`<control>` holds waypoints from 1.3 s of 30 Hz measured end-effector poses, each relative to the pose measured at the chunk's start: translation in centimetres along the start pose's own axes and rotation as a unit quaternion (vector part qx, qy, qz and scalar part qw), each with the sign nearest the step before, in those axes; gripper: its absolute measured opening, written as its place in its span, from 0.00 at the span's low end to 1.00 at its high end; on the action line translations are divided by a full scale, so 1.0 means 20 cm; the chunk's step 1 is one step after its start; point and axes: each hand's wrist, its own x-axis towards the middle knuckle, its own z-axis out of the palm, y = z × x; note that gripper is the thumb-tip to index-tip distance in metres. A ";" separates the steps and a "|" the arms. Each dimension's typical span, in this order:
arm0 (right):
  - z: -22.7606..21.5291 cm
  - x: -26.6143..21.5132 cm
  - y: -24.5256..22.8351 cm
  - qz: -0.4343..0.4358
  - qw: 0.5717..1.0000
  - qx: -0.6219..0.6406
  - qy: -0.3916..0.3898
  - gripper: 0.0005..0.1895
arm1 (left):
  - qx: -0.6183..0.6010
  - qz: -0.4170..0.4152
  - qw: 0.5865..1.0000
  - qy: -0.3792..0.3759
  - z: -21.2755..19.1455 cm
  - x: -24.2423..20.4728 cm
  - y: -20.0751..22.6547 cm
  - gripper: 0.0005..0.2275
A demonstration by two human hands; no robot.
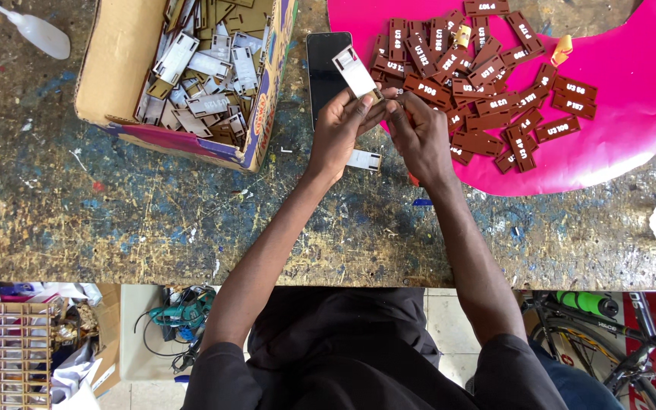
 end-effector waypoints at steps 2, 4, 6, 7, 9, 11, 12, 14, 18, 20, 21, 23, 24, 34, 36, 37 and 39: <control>0.00 -0.01 0.03 -0.003 1.000 -0.007 0.001 0.22 | 0.000 0.002 1.000 0.000 -0.01 0.01 -0.01 0.19; 0.01 -0.02 0.00 -0.007 1.000 -0.015 0.002 0.21 | -0.001 0.005 1.000 -0.001 -0.03 0.02 -0.04 0.20; 0.01 -0.02 -0.08 -0.002 1.000 -0.022 0.008 0.21 | 0.020 0.012 1.000 -0.001 -0.04 0.03 -0.07 0.20; 0.01 -0.02 -0.07 -0.002 1.000 -0.022 0.007 0.21 | 0.019 0.013 1.000 0.000 -0.03 0.03 -0.07 0.20; 0.01 -0.02 -0.05 0.003 1.000 -0.015 0.009 0.22 | 0.032 0.016 0.999 0.003 -0.03 0.02 -0.06 0.20; 0.02 -0.02 -0.03 0.003 1.000 -0.021 0.010 0.22 | 0.028 0.018 0.999 0.001 -0.03 0.03 -0.07 0.20; 0.02 -0.03 -0.01 0.003 1.000 -0.027 0.012 0.21 | 0.025 0.020 0.999 -0.002 -0.03 0.03 -0.08 0.19; 0.03 -0.03 -0.06 0.004 0.999 -0.031 0.013 0.21 | 0.034 0.019 0.999 -0.002 -0.03 0.03 -0.07 0.20; 0.03 -0.01 -0.05 0.021 1.000 -0.007 0.006 0.20 | 0.075 0.017 0.997 0.004 -0.05 0.02 -0.07 0.20; 0.02 0.00 -0.04 0.022 1.000 0.003 0.000 0.20 | 0.075 0.013 0.997 0.001 -0.06 0.02 -0.10 0.21; 0.02 0.00 -0.03 0.023 1.000 0.013 -0.006 0.20 | 0.074 0.009 0.997 -0.002 -0.06 0.03 -0.12 0.22; 0.01 0.01 -0.01 0.021 1.000 0.020 -0.007 0.20 | 0.063 0.007 0.998 -0.003 -0.06 0.04 -0.13 0.24; 0.01 0.02 -0.01 0.022 0.999 0.029 -0.012 0.21 | 0.052 0.004 0.999 0.001 -0.06 0.04 -0.13 0.25; -0.01 0.00 0.03 0.025 0.999 -0.014 0.044 0.20 | 0.157 0.043 0.986 -0.031 0.01 -0.02 -0.04 0.17; -0.01 -0.01 0.03 0.021 0.994 -0.085 0.057 0.17 | 0.184 0.084 0.978 -0.042 0.06 -0.01 -0.02 0.13; -0.02 -0.02 0.03 0.020 0.994 -0.086 0.059 0.17 | 0.183 0.084 0.978 -0.043 0.06 0.00 -0.02 0.13; -0.01 -0.03 0.04 -0.011 0.986 -0.145 0.083 0.16 | 0.157 0.085 0.983 -0.045 0.04 0.00 -0.01 0.13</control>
